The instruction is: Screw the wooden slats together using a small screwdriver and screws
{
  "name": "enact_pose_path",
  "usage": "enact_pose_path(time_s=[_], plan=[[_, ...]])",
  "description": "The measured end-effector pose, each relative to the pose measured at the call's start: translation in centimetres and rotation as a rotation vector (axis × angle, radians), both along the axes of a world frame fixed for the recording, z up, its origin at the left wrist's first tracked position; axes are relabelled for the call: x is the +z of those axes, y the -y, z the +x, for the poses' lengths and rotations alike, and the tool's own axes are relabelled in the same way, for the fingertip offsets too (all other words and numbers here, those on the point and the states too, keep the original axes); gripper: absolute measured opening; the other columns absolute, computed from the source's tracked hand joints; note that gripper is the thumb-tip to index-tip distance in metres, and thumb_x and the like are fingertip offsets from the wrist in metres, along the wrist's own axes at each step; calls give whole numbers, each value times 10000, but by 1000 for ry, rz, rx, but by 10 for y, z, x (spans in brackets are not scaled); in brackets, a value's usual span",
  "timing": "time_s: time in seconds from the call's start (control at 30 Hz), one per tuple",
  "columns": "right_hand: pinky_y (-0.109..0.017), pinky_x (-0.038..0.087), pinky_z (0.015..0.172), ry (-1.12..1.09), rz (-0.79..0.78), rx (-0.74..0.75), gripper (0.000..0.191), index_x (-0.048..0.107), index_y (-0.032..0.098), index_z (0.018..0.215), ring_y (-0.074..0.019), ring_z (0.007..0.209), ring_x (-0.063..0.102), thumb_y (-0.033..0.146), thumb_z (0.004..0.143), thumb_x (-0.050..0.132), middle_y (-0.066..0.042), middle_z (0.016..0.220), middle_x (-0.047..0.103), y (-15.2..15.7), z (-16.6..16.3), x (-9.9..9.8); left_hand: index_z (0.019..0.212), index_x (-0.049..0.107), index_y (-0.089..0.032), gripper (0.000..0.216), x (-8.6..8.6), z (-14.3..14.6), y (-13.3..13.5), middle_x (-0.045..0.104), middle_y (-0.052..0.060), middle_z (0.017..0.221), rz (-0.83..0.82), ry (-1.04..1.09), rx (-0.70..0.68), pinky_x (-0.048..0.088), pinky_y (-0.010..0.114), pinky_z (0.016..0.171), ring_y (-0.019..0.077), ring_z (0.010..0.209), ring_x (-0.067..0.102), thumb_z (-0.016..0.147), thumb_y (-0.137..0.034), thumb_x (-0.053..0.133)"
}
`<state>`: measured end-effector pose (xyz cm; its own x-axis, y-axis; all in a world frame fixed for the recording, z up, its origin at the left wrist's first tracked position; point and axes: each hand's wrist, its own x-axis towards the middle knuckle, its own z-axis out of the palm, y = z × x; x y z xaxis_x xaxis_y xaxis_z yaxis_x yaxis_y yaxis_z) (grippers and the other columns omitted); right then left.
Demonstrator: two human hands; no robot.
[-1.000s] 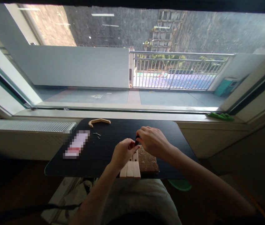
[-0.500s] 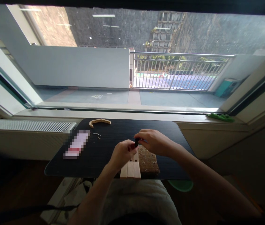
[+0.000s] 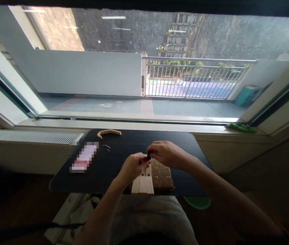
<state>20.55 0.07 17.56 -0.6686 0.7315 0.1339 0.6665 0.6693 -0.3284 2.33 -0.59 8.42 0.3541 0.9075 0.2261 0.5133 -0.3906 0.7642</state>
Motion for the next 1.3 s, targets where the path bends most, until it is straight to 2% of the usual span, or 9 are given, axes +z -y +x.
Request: enact_pose_path(time_s=[0.3, 0.73, 0.9, 1.03, 1.17, 1.3], plan=[[-280, 386, 680, 42, -13, -45, 135, 674, 171, 944, -183, 815, 618, 184, 871, 562, -59, 934, 700, 3, 0, 5, 666, 651, -171, 221, 8, -3, -5, 622, 25, 740, 6, -28, -133, 392, 236, 618, 139, 682, 548, 855, -256, 574], [-269, 370, 671, 65, 2, -72, 113, 664, 169, 918, -178, 817, 621, 175, 887, 555, -53, 919, 702, 3, 1, 2, 618, 617, -172, 263, 7, -3, -10, 595, -2, 669, 75, -93, -173, 351, 228, 592, 123, 634, 517, 871, -228, 578], [-262, 383, 687, 19, -15, -34, 120, 669, 163, 917, -165, 791, 616, 156, 888, 552, -49, 882, 702, 0, 0, -3, 641, 670, -183, 239, 10, 0, -10, 640, 19, 633, 61, -160, -159, 328, 238, 563, 144, 609, 547, 850, -271, 594], [-258, 386, 657, 21, -1, 32, 130, 672, 158, 904, -155, 750, 599, 159, 894, 543, -56, 867, 681, 0, -2, -11, 631, 693, -182, 218, 13, 8, -2, 651, 37, 586, 47, -257, -62, 284, 249, 527, 167, 575, 569, 794, -315, 635], [-252, 395, 674, -15, -9, 53, 168, 668, 166, 911, -139, 748, 583, 138, 918, 503, -45, 858, 655, 1, 6, -13, 615, 682, -191, 271, 10, 20, 0, 628, 13, 557, 38, -226, -86, 277, 245, 516, 143, 519, 532, 831, -328, 593], [-253, 414, 681, -91, -19, 44, 120, 657, 165, 938, -137, 752, 575, 164, 910, 540, -42, 888, 639, 6, 20, -12, 684, 658, -172, 190, 8, 28, -5, 621, 12, 632, 54, -142, -61, 321, 236, 547, 140, 575, 532, 820, -285, 589]])
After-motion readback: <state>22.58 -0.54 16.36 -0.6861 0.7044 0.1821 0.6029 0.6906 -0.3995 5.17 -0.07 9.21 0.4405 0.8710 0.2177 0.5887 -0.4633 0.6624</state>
